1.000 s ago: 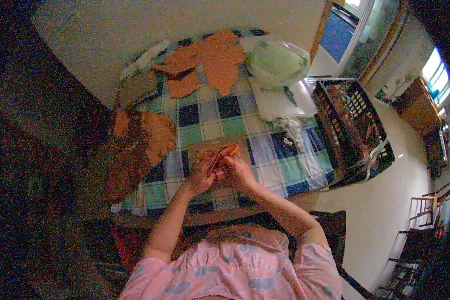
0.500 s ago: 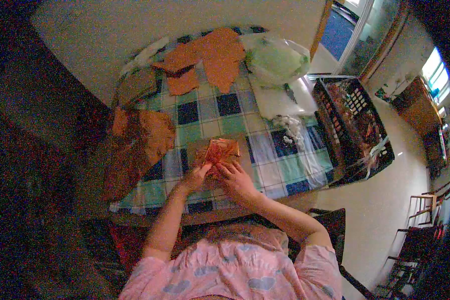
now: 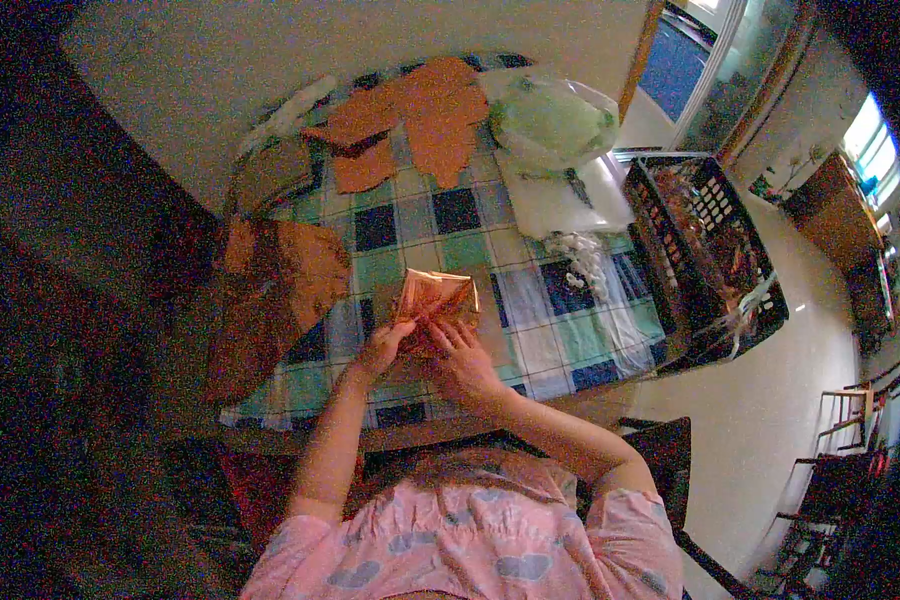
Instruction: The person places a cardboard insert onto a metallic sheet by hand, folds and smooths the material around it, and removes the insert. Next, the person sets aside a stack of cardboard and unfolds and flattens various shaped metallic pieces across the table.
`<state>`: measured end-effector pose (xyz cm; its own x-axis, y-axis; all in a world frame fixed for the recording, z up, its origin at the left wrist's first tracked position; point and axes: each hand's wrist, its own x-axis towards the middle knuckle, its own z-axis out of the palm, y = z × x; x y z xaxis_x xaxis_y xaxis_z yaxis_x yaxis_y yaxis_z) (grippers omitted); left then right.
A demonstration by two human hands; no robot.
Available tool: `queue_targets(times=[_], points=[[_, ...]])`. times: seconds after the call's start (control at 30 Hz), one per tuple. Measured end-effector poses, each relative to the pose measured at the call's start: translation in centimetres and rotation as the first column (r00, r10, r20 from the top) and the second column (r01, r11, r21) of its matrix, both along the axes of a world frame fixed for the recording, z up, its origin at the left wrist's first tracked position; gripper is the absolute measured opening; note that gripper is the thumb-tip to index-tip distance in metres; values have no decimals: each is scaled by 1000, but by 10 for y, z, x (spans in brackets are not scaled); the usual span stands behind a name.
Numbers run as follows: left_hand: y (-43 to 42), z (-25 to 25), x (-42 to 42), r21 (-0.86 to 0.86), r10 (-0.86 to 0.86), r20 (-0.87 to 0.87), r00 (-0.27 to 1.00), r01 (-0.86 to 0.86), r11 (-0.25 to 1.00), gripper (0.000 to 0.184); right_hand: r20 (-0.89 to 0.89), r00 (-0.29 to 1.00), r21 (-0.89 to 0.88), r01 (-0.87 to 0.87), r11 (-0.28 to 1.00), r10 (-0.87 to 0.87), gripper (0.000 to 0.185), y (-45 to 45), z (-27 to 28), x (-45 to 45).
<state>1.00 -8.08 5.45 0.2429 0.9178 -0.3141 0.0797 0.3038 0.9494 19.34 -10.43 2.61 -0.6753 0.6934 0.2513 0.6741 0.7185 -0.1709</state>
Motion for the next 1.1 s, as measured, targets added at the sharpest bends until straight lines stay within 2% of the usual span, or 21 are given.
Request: queue_targets(times=[0.07, 0.1, 0.2, 0.27, 0.37, 0.4, 0.47, 0.5, 0.57, 0.7, 0.8, 0.87, 0.97, 1.0, 1.1], points=[[6, -34, -8, 60, -43, -17, 999, 44, 997, 43, -30, 999, 37, -11, 999, 12, 51, 1, -16, -1], [7, -36, -8, 90, -64, -26, 998, 66, 994, 44, -69, 998, 16, -11, 1000, 12, 51, 1, -11, -2], [4, -35, -1, 381, -52, -293, 955, 167, 909, 45, -189, 982, -74, -4, 997, -10, 52, -1, -2, -3], [0, -24, 5, 497, -22, -351, 936, 206, 843, 46, -274, 961, -165, 2, 986, -48, 53, 0, -11, 2], [6, -39, 7, 625, 11, -422, 907, 282, 728, 46, -364, 932, -91, -32, 995, -3, 50, -3, 0, 17], [7, -36, 9, 658, 23, -442, 897, 307, 688, 45, -339, 941, -45, -26, 999, 9, 46, -5, 3, 22], [2, -32, 12, 635, 84, -619, 781, 434, 640, 49, -287, 958, 44, -17, 999, 29, 39, -10, 4, 30], [-1, -26, 14, 611, 117, -695, 709, 497, 616, 51, -276, 961, -20, -27, 999, 20, 36, -11, 3, 32], [-3, -27, 19, 602, 182, -754, 631, 552, 577, 58, -256, 967, -148, -36, 988, -3, 30, -14, 2, 36], [-9, -20, 23, 537, 209, -825, 525, 612, 581, 72, -206, 979, -205, -45, 978, 2, 27, -10, -8, 46], [-13, -14, 24, 527, 241, -842, 483, 639, 561, 73, -234, 972, -180, -6, 984, -37, 29, -9, 8, 61], [-14, -15, 26, 596, 255, -787, 562, 585, 549, 70, -300, 951, -115, 45, 992, -78, 30, -8, 12, 79], [-13, -22, 24, 634, 246, -748, 617, 554, 539, 66, -262, 956, -279, 53, 959, -129, 45, -2, 15, 112], [-11, -24, 24, 641, 234, -739, 631, 555, 530, 65, -295, 944, -168, 103, 980, -150, 38, 2, 21, 117], [-12, -28, 25, 548, 253, -827, 503, 619, 563, 62, -418, 826, -159, 342, 926, -378, 25, 19, 43, 136]])
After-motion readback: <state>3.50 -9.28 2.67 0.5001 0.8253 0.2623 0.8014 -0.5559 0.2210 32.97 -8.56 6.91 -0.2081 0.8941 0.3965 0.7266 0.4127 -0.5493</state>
